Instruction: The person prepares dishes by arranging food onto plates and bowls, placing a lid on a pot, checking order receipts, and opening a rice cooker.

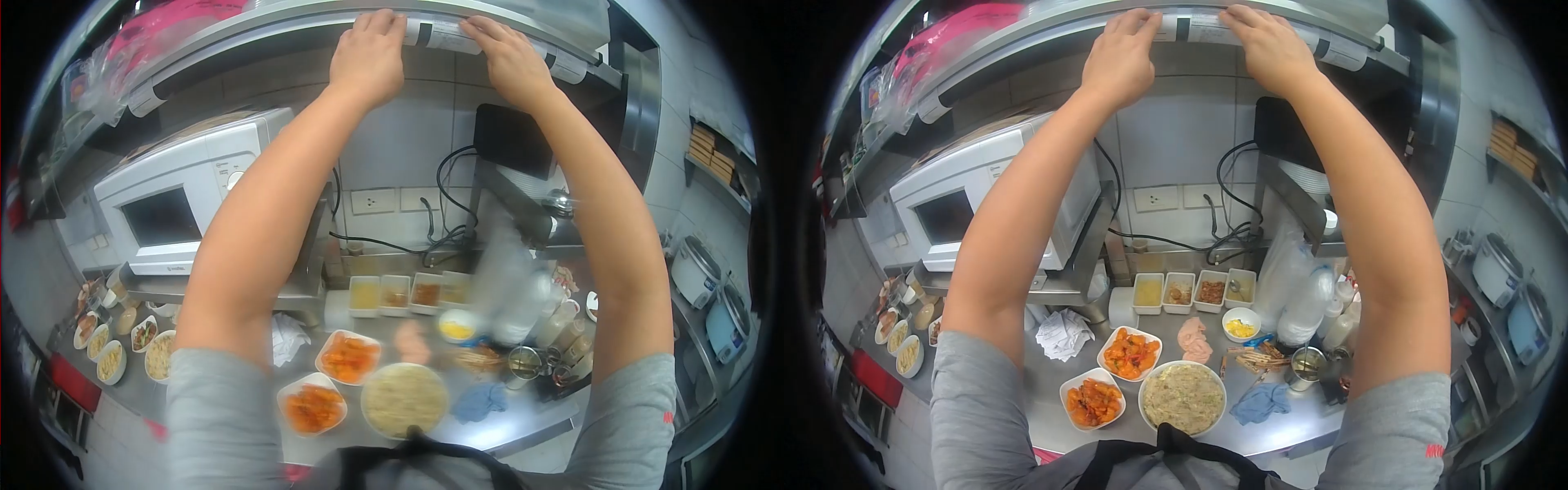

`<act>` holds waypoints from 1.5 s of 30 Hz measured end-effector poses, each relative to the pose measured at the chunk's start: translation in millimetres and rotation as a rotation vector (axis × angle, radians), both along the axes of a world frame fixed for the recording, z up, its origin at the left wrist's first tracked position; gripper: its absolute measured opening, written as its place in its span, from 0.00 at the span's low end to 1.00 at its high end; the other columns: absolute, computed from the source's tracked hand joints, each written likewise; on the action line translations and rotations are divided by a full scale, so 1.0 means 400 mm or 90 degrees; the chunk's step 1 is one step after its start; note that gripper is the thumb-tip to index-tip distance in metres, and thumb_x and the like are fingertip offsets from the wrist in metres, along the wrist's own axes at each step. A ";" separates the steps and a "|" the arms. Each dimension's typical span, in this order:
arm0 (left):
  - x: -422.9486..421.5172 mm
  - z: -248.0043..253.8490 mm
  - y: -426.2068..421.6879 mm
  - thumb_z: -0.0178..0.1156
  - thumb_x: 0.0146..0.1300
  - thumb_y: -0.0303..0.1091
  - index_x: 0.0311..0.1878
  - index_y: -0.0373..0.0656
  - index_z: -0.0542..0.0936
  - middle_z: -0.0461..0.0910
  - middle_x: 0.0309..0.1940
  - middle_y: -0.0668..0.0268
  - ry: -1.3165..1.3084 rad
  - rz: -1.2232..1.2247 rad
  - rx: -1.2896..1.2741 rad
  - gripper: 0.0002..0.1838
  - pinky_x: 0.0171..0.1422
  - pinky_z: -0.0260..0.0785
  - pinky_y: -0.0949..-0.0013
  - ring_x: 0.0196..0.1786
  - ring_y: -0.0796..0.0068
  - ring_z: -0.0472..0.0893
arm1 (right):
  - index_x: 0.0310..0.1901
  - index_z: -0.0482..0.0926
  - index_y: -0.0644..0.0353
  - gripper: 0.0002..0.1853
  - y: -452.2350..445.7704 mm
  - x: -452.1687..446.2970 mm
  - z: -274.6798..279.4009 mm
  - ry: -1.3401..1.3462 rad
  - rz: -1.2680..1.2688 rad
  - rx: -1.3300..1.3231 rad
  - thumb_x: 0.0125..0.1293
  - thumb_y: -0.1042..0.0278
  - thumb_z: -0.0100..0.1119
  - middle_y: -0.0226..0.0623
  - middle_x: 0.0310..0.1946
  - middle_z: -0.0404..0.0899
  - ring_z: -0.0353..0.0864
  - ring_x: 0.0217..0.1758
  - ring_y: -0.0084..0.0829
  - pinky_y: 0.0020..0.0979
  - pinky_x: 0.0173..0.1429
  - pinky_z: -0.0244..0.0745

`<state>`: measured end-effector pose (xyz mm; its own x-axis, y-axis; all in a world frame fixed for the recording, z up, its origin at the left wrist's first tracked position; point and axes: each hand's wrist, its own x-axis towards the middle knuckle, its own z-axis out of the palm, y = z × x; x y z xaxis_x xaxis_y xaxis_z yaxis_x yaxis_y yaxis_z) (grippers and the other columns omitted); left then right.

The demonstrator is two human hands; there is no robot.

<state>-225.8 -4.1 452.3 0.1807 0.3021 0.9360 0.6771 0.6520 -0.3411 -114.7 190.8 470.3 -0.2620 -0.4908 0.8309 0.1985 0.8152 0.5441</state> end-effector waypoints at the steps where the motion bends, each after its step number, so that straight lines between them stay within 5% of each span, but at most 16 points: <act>1: 0.002 0.002 0.008 0.51 0.50 0.23 0.58 0.40 0.70 0.67 0.57 0.62 0.005 0.004 0.006 0.27 0.61 0.63 0.60 0.61 0.62 0.66 | 0.61 0.68 0.54 0.30 0.002 0.002 0.003 -0.004 0.001 0.001 0.53 0.82 0.45 0.35 0.59 0.67 0.69 0.58 0.39 0.36 0.62 0.63; 5: 0.006 0.007 0.027 0.51 0.50 0.24 0.55 0.40 0.72 0.71 0.53 0.59 0.075 -0.083 0.045 0.24 0.60 0.62 0.59 0.58 0.59 0.68 | 0.62 0.66 0.52 0.33 -0.009 0.009 -0.003 0.020 -0.013 0.028 0.51 0.83 0.47 0.36 0.57 0.68 0.70 0.56 0.40 0.35 0.61 0.63; 8: 0.045 0.034 -0.071 0.48 0.45 0.21 0.63 0.42 0.65 0.63 0.63 0.51 -0.027 -0.113 -0.028 0.34 0.70 0.54 0.60 0.66 0.49 0.61 | 0.54 0.72 0.56 0.25 -0.044 0.054 -0.025 0.068 0.092 0.011 0.51 0.80 0.52 0.37 0.53 0.71 0.72 0.54 0.40 0.35 0.57 0.66; 10: 0.060 0.045 -0.198 0.45 0.43 0.17 0.54 0.39 0.73 0.69 0.57 0.49 0.015 -0.122 0.038 0.29 0.63 0.63 0.60 0.59 0.50 0.69 | 0.45 0.74 0.58 0.17 -0.039 0.102 -0.041 0.058 0.150 0.000 0.51 0.77 0.56 0.38 0.47 0.73 0.73 0.50 0.40 0.35 0.53 0.68; 11: 0.010 0.053 -0.285 0.50 0.47 0.22 0.53 0.43 0.73 0.71 0.53 0.58 0.153 -0.048 0.051 0.25 0.62 0.62 0.59 0.59 0.55 0.68 | 0.41 0.75 0.60 0.13 -0.038 0.133 -0.052 0.053 0.181 -0.006 0.51 0.75 0.59 0.38 0.45 0.74 0.74 0.48 0.39 0.35 0.52 0.68; 12: -0.036 0.068 -0.383 0.49 0.47 0.22 0.50 0.43 0.74 0.74 0.48 0.56 0.138 -0.018 0.062 0.22 0.61 0.62 0.58 0.56 0.53 0.70 | 0.25 0.68 0.58 0.13 -0.052 0.177 -0.070 0.043 0.246 -0.002 0.47 0.67 0.65 0.34 0.32 0.71 0.72 0.38 0.38 0.34 0.40 0.67; 14: -0.105 0.059 -0.567 0.48 0.47 0.21 0.45 0.40 0.76 0.77 0.43 0.56 0.061 0.028 0.091 0.19 0.54 0.66 0.60 0.47 0.58 0.76 | 0.20 0.61 0.61 0.17 -0.066 0.267 -0.123 0.027 0.241 -0.036 0.45 0.71 0.64 0.36 0.27 0.67 0.67 0.32 0.38 0.33 0.38 0.64; 16: -0.158 0.025 -0.706 0.47 0.47 0.21 0.45 0.40 0.77 0.77 0.44 0.56 -0.068 0.108 0.134 0.19 0.55 0.67 0.61 0.47 0.59 0.77 | 0.28 0.71 0.67 0.08 -0.064 0.334 -0.190 0.008 0.248 -0.155 0.46 0.80 0.60 0.38 0.36 0.73 0.68 0.29 0.30 0.25 0.36 0.65; 17: -0.184 0.005 -0.769 0.47 0.47 0.21 0.46 0.40 0.77 0.77 0.45 0.56 -0.131 0.155 0.162 0.20 0.56 0.67 0.62 0.49 0.59 0.76 | 0.37 0.75 0.69 0.12 -0.024 0.368 -0.219 -0.046 0.218 -0.203 0.47 0.83 0.57 0.39 0.44 0.74 0.68 0.28 0.28 0.23 0.36 0.66; 19: -0.229 -0.028 -0.883 0.48 0.48 0.23 0.49 0.43 0.77 0.76 0.49 0.57 -0.194 0.242 0.206 0.22 0.59 0.65 0.62 0.53 0.57 0.74 | 0.45 0.74 0.66 0.21 -0.038 0.447 -0.253 -0.112 0.065 -0.162 0.45 0.87 0.48 0.43 0.53 0.70 0.73 0.54 0.38 0.32 0.59 0.65; 20: -0.245 -0.039 -0.919 0.49 0.49 0.24 0.51 0.46 0.77 0.75 0.51 0.58 -0.194 0.278 0.218 0.23 0.61 0.64 0.62 0.56 0.55 0.72 | 0.48 0.73 0.65 0.24 -0.056 0.478 -0.285 -0.125 0.035 -0.285 0.45 0.86 0.46 0.45 0.56 0.69 0.65 0.64 0.42 0.35 0.67 0.56; 23: -0.252 -0.054 -0.949 0.48 0.48 0.23 0.52 0.46 0.77 0.74 0.54 0.59 -0.192 0.243 0.237 0.25 0.61 0.64 0.62 0.56 0.57 0.73 | 0.54 0.69 0.66 0.26 0.061 0.595 -0.369 -0.165 -0.056 -0.396 0.49 0.87 0.47 0.44 0.53 0.71 0.70 0.57 0.38 0.34 0.63 0.60; 27: -0.274 -0.043 -0.931 0.47 0.49 0.22 0.53 0.46 0.77 0.76 0.51 0.60 -0.209 0.126 0.209 0.25 0.59 0.66 0.64 0.54 0.58 0.74 | 0.55 0.70 0.68 0.19 0.188 0.763 -0.466 -0.142 -0.164 -0.415 0.61 0.76 0.53 0.40 0.43 0.75 0.73 0.46 0.33 0.29 0.56 0.63; 30: -0.296 -0.034 -0.910 0.46 0.49 0.21 0.54 0.47 0.76 0.77 0.50 0.61 -0.238 0.071 0.239 0.26 0.58 0.66 0.64 0.53 0.59 0.75 | 0.43 0.73 0.69 0.09 0.145 0.843 -0.492 -0.110 -0.174 -0.574 0.64 0.73 0.52 0.38 0.38 0.73 0.72 0.43 0.30 0.28 0.52 0.64; 36: -0.322 -0.013 -0.880 0.46 0.50 0.22 0.55 0.47 0.76 0.74 0.54 0.61 -0.103 0.120 0.250 0.26 0.60 0.65 0.64 0.55 0.57 0.73 | 0.46 0.80 0.60 0.12 -0.061 0.852 -0.473 -0.089 -0.221 -0.551 0.62 0.67 0.60 0.44 0.36 0.82 0.81 0.37 0.33 0.30 0.43 0.74; 45: -0.305 0.005 -0.841 0.44 0.48 0.21 0.56 0.51 0.76 0.71 0.59 0.62 -0.170 0.084 0.132 0.29 0.66 0.60 0.66 0.61 0.59 0.69 | 0.43 0.79 0.67 0.13 -0.098 0.836 -0.503 -0.110 -0.197 -0.632 0.63 0.66 0.60 0.42 0.32 0.81 0.79 0.35 0.30 0.29 0.42 0.74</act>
